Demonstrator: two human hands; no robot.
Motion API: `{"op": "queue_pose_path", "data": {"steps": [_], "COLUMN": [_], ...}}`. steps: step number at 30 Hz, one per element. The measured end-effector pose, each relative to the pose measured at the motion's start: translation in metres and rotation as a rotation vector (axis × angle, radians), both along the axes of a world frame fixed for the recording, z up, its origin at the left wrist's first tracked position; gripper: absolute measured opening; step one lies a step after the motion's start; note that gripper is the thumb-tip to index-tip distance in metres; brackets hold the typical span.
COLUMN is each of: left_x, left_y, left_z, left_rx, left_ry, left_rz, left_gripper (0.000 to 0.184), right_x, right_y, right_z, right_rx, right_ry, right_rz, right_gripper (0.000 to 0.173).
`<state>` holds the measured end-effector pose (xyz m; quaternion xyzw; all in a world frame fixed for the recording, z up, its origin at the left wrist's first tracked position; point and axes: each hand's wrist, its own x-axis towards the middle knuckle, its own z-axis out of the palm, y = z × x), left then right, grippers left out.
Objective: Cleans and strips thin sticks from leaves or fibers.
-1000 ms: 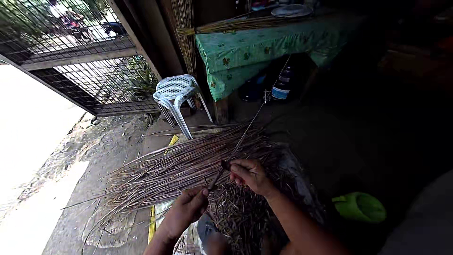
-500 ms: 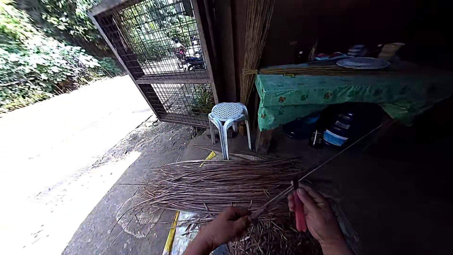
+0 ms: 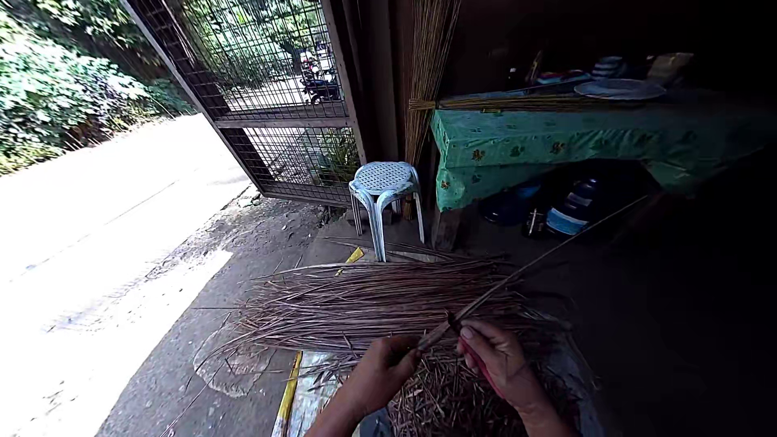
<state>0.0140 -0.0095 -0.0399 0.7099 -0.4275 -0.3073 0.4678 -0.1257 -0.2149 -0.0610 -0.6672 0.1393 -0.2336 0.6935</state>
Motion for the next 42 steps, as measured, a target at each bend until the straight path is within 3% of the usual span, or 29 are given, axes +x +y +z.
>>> {"op": "queue_pose_path", "data": {"steps": [14,21,27,33,42], "left_x": [-0.002,-0.001,-0.004,-0.002,-0.002], "left_y": [0.0,0.004,-0.002,0.003,0.004], "left_z": [0.003,0.001,-0.001,0.001,0.002], "left_rx": [0.026,0.044,0.073,0.008,-0.078], "left_ry": [0.02,-0.012,-0.074,-0.114,0.343], "left_rz": [-0.026,-0.04,-0.035,0.05,-0.085], "left_gripper": [0.029,0.027,0.026,0.038,0.041], "right_x": [-0.004,-0.013,-0.007,0.004,0.0], "right_y": [-0.022,-0.051,-0.017,0.014,0.003], "right_z": [0.004,0.007,0.003,0.001,0.002], "right_rx": [-0.087,0.06,0.13,0.115,0.033], "right_ry": [-0.012,-0.039,-0.037,-0.036,-0.171], "right_rz": [-0.112,-0.32,-0.076,0.12,0.104], "right_gripper": [0.023,0.027,0.026,0.028,0.027]}}
